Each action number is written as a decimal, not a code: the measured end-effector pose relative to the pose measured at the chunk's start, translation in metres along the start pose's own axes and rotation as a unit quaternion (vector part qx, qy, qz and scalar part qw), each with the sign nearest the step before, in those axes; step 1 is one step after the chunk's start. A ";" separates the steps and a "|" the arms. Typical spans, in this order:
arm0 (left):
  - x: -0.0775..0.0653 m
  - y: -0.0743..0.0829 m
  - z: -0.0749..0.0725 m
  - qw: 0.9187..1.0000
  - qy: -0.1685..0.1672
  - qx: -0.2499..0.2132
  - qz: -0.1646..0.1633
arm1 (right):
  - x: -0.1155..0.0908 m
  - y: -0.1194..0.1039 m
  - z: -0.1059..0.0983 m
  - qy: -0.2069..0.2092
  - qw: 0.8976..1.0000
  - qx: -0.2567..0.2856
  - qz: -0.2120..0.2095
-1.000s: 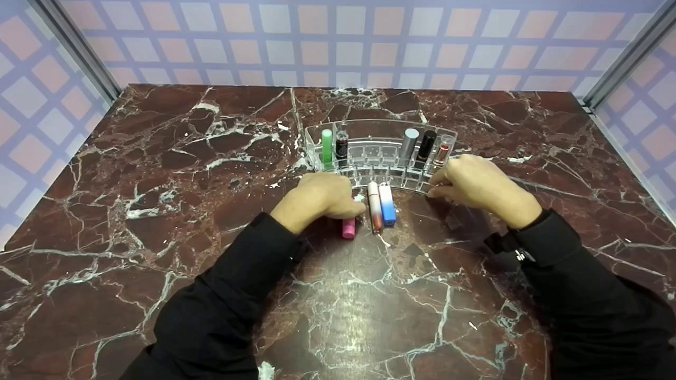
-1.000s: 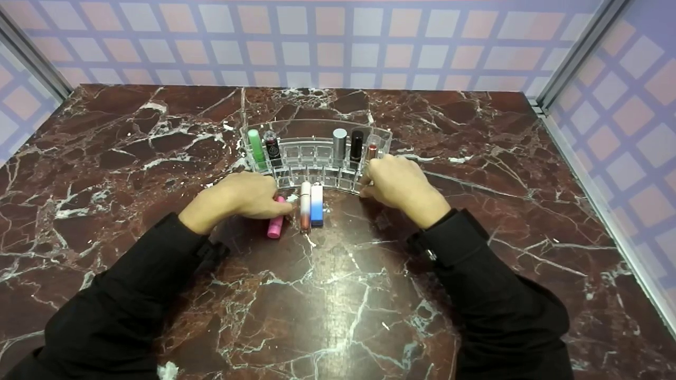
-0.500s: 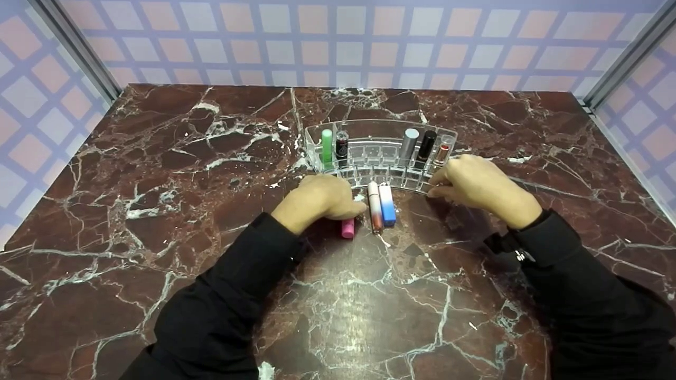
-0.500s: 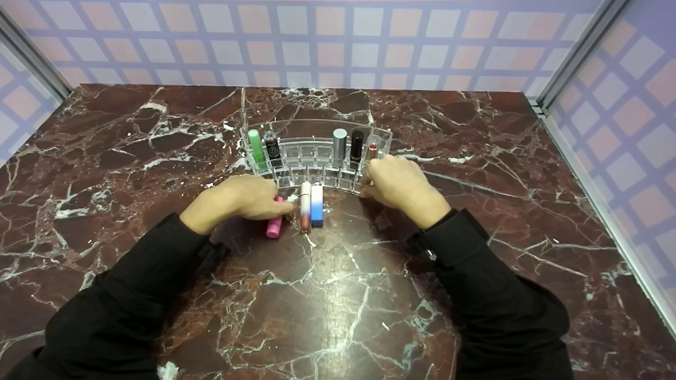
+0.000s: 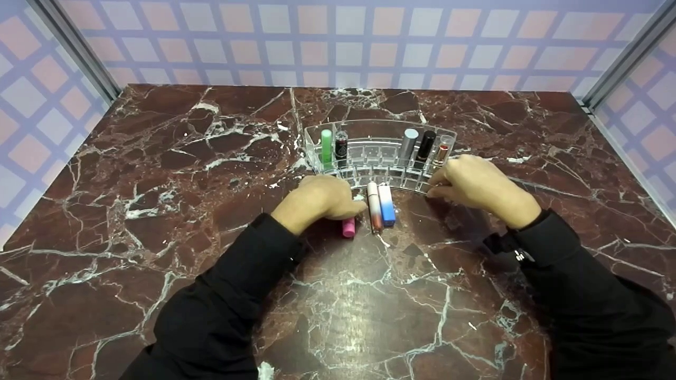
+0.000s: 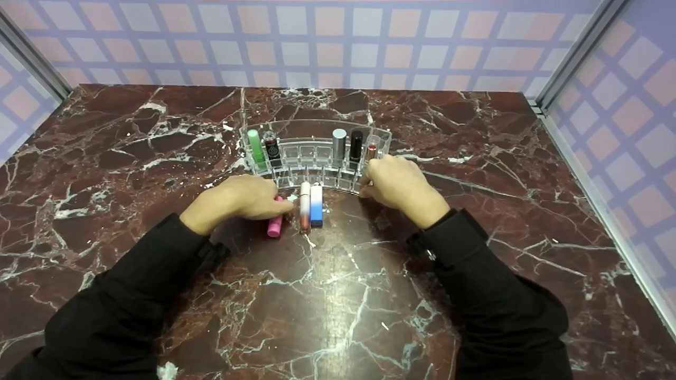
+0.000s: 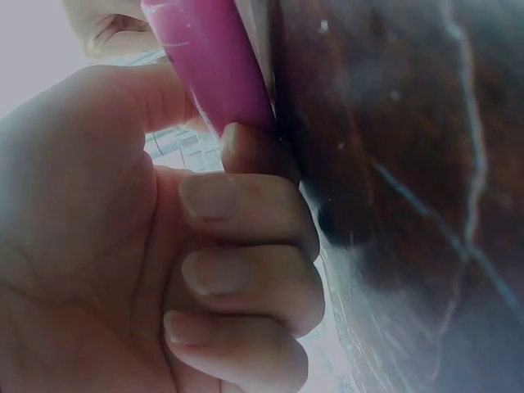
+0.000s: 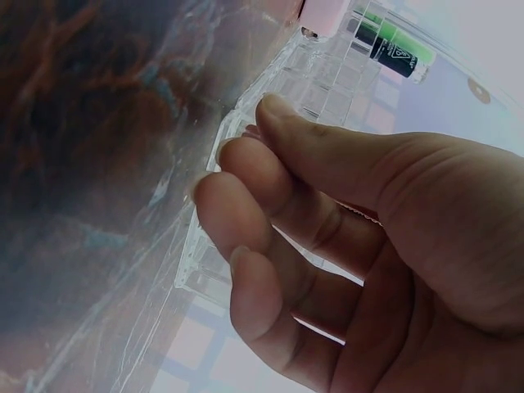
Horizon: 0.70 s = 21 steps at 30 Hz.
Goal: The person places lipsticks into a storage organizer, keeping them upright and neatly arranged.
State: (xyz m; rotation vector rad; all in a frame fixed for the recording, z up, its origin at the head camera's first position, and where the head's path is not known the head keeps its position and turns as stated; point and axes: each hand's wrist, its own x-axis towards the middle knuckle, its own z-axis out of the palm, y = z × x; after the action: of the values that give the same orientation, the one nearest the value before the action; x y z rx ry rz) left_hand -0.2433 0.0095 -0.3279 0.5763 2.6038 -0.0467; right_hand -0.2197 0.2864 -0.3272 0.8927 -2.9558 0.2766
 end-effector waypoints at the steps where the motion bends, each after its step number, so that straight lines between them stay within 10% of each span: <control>1: 0.000 0.000 0.000 1.000 0.000 0.000 0.000 | 0.000 0.000 0.000 0.000 1.000 0.001 0.000; 21: -0.001 -0.004 -0.005 0.999 0.019 -0.025 0.037 | 0.000 0.000 0.000 -0.004 1.000 -0.001 0.007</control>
State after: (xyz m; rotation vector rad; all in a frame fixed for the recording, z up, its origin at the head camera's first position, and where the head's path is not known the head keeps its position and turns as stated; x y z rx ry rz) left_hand -0.2462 0.0058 -0.3229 0.6619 2.6100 0.0535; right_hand -0.2192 0.2863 -0.3268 0.8753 -2.9698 0.2725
